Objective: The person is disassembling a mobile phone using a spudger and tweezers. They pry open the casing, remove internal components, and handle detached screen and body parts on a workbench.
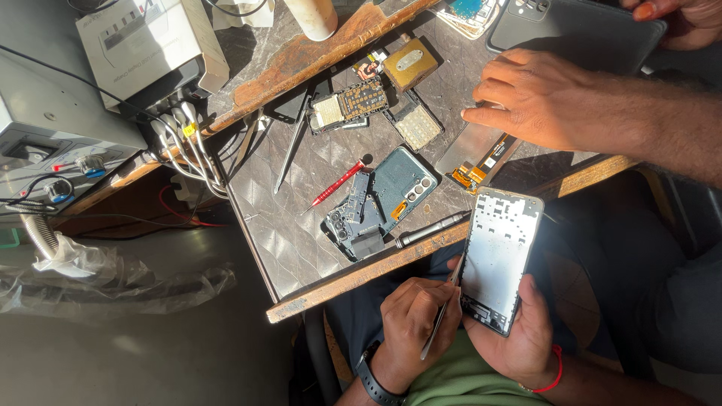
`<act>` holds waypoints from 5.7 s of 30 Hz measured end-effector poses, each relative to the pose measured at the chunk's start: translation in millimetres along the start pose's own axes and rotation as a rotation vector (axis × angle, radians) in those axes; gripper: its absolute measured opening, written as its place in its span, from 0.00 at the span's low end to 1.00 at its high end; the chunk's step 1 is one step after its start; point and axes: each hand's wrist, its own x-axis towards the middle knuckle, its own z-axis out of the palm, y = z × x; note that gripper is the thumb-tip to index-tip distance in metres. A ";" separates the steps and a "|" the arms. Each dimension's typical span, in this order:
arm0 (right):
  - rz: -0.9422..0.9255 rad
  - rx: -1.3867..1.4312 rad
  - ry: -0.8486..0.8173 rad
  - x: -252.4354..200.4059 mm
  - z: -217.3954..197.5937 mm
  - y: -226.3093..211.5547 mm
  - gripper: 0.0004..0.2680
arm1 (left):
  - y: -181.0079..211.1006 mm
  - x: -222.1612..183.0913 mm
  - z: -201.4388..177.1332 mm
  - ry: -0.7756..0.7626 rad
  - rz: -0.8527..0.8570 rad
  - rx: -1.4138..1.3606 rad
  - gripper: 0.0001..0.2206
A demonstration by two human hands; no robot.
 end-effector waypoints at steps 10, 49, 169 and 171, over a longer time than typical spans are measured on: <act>-0.075 -0.024 0.138 -4.2 -6.1 13.4 0.25 | 5.8 11.3 11.3 0.035 -0.024 0.040 0.09; -0.034 0.085 0.090 0.4 18.7 5.5 0.25 | -4.8 61.5 23.5 -0.035 0.054 0.122 0.10; -0.034 0.069 -0.204 24.5 -7.0 -126.0 0.26 | -1.4 91.5 -4.4 -0.415 0.177 0.390 0.17; -0.053 0.033 -0.181 24.3 -3.0 -126.2 0.27 | -8.9 112.0 8.6 -0.433 0.190 0.454 0.17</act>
